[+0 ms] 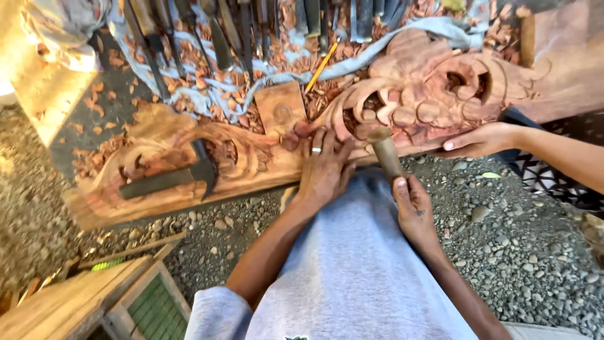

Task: The person uses a variety of chisels and a hammer to carve intricate decorative patterns into a large wooden board.

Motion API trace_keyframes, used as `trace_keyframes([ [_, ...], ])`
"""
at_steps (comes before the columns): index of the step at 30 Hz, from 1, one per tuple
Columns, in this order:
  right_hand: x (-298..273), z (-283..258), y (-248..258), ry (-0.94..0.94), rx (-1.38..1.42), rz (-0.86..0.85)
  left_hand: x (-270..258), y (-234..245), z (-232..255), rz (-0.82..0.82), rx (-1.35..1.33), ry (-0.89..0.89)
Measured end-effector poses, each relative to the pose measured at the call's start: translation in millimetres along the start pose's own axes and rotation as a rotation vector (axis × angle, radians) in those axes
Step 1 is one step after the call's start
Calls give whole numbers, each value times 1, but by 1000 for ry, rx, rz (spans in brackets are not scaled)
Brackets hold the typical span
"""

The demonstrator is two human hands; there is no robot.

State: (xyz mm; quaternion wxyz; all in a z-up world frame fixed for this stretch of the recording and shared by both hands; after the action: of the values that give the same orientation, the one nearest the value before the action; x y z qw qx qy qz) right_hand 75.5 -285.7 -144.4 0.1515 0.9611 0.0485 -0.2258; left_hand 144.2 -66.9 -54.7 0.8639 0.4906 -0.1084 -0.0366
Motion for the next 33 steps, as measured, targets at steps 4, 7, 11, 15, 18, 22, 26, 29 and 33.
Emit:
trace_keyframes([
  [4, 38, -80, -24, 65, -25, 53, -9, 13, -26, -33, -342, -10],
  [7, 91, -135, -78, 192, -154, -67, -27, 29, -74, -111, -408, 157],
  [11, 173, -187, -150, 375, -119, -12, -51, 56, -96, -34, -324, 66],
  [15, 255, -186, -191, 39, -186, 52, -50, 55, -103, -41, -427, 32],
  [18, 282, -185, -203, 605, -362, 182, -48, 47, -113, -54, -463, 86],
  [22, 246, -215, -200, 200, -269, -2, -33, 49, -116, -15, -388, -3],
  [26, 247, -206, -153, 242, -399, 50, -21, 25, -114, -178, -337, -76],
  [29, 270, -209, -87, 328, -354, 204, -21, 12, -113, -231, -302, -100],
  [33, 284, -238, -35, 531, -354, 341, -26, 0, -120, -249, -296, -51],
])
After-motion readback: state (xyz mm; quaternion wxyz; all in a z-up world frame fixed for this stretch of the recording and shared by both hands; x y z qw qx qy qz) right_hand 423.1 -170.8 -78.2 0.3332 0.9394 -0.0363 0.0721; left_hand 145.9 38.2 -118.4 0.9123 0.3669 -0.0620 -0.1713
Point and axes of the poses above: each hand's wrist, its own x-axis towards the middle knuckle, its own y-axis out of the back of the hand, z = x × y, the point moved 10 cm from there along x, towards the middle knuckle, and after that the axes turned 1 degree about -x, right-handed, at the moved point
